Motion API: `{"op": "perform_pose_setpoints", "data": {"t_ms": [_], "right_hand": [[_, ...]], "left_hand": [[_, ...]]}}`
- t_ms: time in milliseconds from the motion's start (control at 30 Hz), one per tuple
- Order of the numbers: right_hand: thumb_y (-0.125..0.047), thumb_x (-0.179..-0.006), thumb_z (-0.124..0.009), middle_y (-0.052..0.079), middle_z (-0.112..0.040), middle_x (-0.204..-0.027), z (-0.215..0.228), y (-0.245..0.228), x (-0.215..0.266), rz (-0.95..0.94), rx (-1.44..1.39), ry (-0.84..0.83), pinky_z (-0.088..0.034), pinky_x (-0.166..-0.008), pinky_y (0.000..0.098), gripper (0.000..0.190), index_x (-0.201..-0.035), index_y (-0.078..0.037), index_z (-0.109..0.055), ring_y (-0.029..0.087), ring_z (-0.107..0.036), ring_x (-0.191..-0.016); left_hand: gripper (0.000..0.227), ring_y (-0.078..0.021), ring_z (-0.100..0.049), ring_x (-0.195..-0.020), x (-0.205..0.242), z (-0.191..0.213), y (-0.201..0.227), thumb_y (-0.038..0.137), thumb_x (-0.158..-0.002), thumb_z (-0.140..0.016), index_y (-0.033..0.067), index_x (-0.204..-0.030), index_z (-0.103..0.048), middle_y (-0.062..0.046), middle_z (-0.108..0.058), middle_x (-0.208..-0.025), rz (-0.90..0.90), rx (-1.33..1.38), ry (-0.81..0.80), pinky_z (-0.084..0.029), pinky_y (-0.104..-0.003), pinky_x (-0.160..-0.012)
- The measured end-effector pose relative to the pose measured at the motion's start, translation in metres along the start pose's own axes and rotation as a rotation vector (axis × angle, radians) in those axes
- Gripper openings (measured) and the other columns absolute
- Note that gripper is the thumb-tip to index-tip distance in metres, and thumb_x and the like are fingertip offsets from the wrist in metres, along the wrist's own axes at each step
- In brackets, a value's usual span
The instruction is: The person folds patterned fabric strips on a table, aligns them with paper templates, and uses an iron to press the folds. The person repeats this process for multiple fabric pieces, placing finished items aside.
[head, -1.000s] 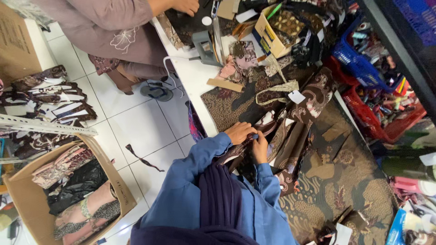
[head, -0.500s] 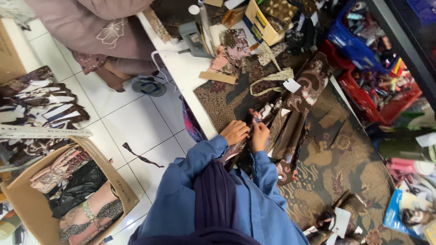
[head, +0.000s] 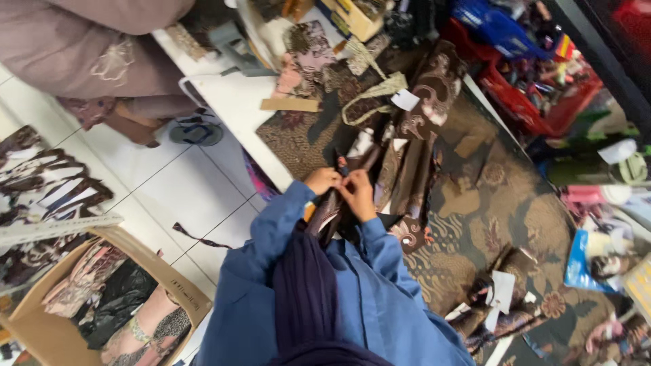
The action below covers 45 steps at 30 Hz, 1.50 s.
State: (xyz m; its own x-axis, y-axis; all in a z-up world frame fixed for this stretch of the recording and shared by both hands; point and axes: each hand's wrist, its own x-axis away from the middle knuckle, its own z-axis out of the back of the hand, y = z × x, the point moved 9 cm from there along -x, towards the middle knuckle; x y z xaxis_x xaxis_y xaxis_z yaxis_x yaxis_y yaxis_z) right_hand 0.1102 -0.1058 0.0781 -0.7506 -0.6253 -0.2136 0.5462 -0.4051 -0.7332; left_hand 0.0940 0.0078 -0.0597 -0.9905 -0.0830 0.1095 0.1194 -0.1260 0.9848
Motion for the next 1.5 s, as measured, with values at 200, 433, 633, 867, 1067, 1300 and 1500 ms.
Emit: {"op": "perform_pose_setpoints", "data": {"t_ms": [200, 433, 633, 867, 1067, 1300, 1500], "right_hand": [[-0.008, -0.086, -0.081, 0.015, -0.058, -0.112, -0.004, -0.025, 0.006, 0.003, 0.027, 0.013, -0.054, -0.085, 0.0426, 0.023, -0.098, -0.002, -0.062, 0.037, -0.064, -0.101], [-0.013, -0.09, -0.075, 0.015, -0.056, -0.115, -0.004, -0.033, -0.002, -0.101, 0.083, 0.063, -0.053, -0.083, 0.0439, 0.016, -0.094, -0.003, -0.063, 0.038, -0.06, -0.105], [-0.019, -0.086, -0.077, 0.013, -0.055, -0.114, 0.004, -0.074, -0.022, -0.111, 0.044, 0.08, -0.047, -0.093, 0.042, 0.02, -0.095, -0.005, -0.065, 0.035, -0.054, -0.112], [-0.014, -0.088, -0.078, 0.014, -0.054, -0.114, 0.051, -0.053, -0.003, -0.135, -0.063, 0.118, -0.046, -0.097, 0.0424, 0.028, -0.111, -0.005, -0.065, 0.035, -0.055, -0.112], [0.0, -0.087, -0.074, 0.012, -0.06, -0.107, 0.146, 0.039, 0.135, -0.463, 0.028, 0.45, -0.053, -0.084, 0.0351, 0.03, -0.115, -0.005, -0.065, 0.025, -0.064, -0.095], [-0.001, -0.096, -0.069, 0.002, -0.067, -0.095, 0.222, 0.131, 0.285, -0.714, -0.191, 0.774, -0.052, -0.078, 0.0258, 0.015, -0.111, -0.003, -0.065, 0.01, -0.062, -0.087], [-0.002, -0.097, -0.066, -0.001, -0.068, -0.091, 0.224, 0.137, 0.338, -0.73, -0.407, 0.812, -0.049, -0.073, 0.0222, 0.015, -0.111, -0.004, -0.063, 0.007, -0.062, -0.081]], "left_hand": [[0.011, -0.0163, -0.068, -0.085, -0.013, -0.015, -0.041, 0.005, -0.087, -0.068, -0.0042, -0.089, -0.075, -0.008, -0.073, -0.089, 0.269, 0.588, -0.168, -0.053, -0.032, -0.081], [0.052, -0.0158, -0.064, -0.084, -0.003, 0.007, -0.019, -0.007, -0.089, -0.062, 0.0182, -0.132, -0.048, -0.009, -0.057, -0.109, 0.122, 0.806, 0.18, -0.056, -0.03, -0.073], [0.015, -0.0126, -0.052, -0.087, 0.011, 0.102, 0.078, -0.009, -0.107, -0.059, 0.0042, -0.11, -0.053, -0.008, -0.053, -0.098, -0.291, 0.296, 0.606, -0.05, -0.029, -0.08], [0.045, -0.0334, -0.059, -0.112, -0.004, 0.121, 0.126, 0.019, -0.096, -0.075, 0.0077, -0.134, -0.055, -0.02, -0.06, -0.121, 0.064, -0.421, 0.324, -0.047, -0.049, -0.099], [0.106, -0.0538, -0.028, -0.141, 0.05, 0.069, 0.152, 0.034, -0.078, -0.089, 0.0047, -0.161, -0.03, -0.04, -0.029, -0.153, -0.125, -0.749, 0.251, -0.021, -0.068, -0.11], [0.065, -0.0428, -0.047, -0.13, 0.09, -0.015, 0.189, 0.027, -0.083, -0.085, 0.0112, -0.138, -0.054, -0.02, -0.051, -0.145, -0.317, -0.808, 0.234, -0.038, -0.059, -0.105], [0.069, -0.0438, -0.052, -0.108, 0.096, -0.164, 0.148, 0.03, -0.081, -0.083, -0.0031, -0.134, -0.053, -0.022, -0.056, -0.118, -0.257, -0.587, -0.05, -0.045, -0.052, -0.094]]}}
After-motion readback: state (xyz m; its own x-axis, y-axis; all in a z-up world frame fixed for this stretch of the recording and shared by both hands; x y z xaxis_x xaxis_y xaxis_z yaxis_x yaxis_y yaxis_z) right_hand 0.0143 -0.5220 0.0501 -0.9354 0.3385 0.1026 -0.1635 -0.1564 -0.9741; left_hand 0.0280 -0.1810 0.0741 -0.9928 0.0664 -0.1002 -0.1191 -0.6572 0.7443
